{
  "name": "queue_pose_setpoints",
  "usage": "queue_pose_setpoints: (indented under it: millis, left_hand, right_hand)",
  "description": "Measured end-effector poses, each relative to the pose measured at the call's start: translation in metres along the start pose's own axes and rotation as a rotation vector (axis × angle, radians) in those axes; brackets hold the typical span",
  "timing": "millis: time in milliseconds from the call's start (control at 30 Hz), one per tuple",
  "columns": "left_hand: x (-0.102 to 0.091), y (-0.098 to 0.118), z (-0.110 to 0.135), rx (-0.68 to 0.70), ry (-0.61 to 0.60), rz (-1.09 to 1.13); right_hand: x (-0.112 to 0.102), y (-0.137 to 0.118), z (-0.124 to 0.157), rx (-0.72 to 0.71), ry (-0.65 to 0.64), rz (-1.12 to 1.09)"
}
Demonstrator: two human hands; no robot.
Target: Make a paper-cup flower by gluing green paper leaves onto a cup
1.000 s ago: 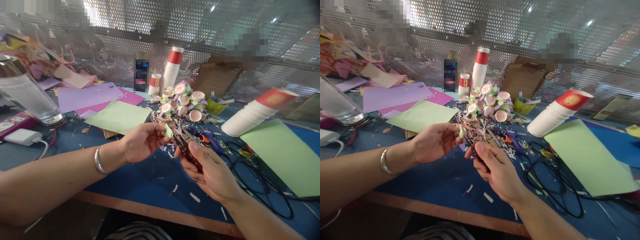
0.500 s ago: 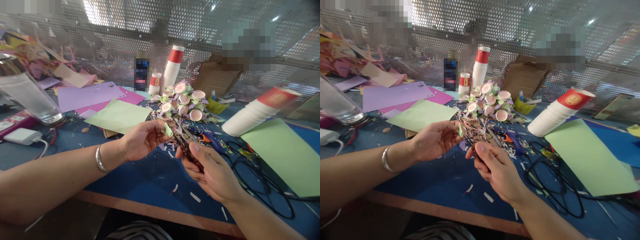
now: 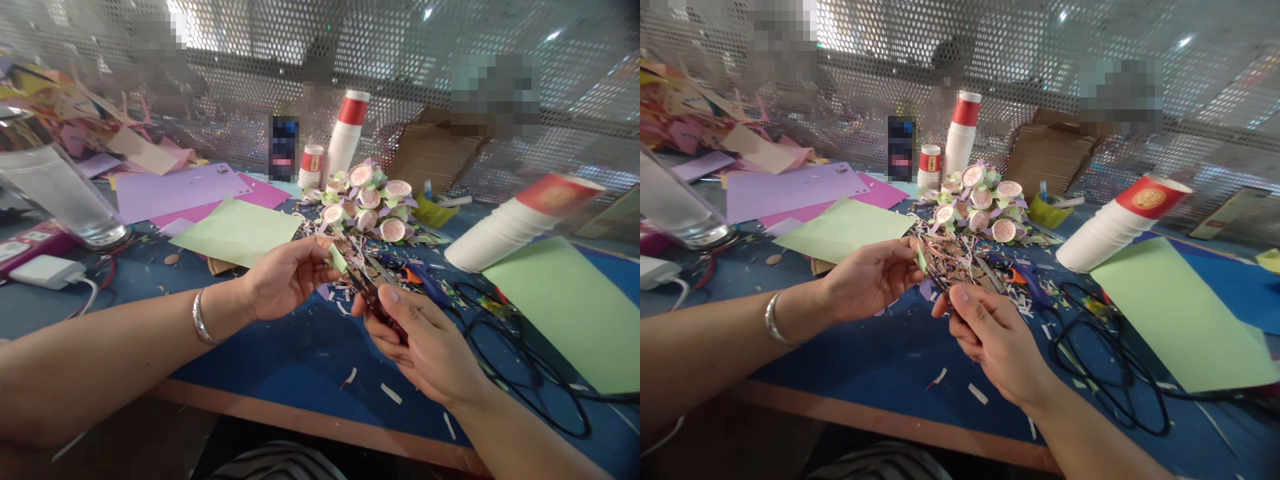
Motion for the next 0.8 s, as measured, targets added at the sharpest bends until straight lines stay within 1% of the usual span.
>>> queue_pose_setpoints:
  millis: [233, 567, 800]
  left_hand:
    - [-0.0022, -0.0005, -0.0031, 0.029, -0.05, -0.006]
    - [0.001, 0.0003, -0.001, 0.01, -0.043, 0.007]
    - [0.0001, 0.0004, -0.0027, 0.029, -0.049, 0.003]
  right_hand:
    - [0.0008, -0.002, 0.0002, 0.004, 0.005, 0.01]
    - [0.0001, -0.0017, 0.0, 0.006, 0.002, 0.014]
    - [-0.0003, -0.0019, -0.0005, 0.009, 0.007, 0.015]
Point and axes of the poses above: each hand's wrist, its own z-axis away from the middle knuckle, its own x-axis out of the palm, y = z × x, the point moved 7 cm from there along -z, towards the middle knuckle, and after that the axes turned 4 degrees about z, right-handed, at the moved point
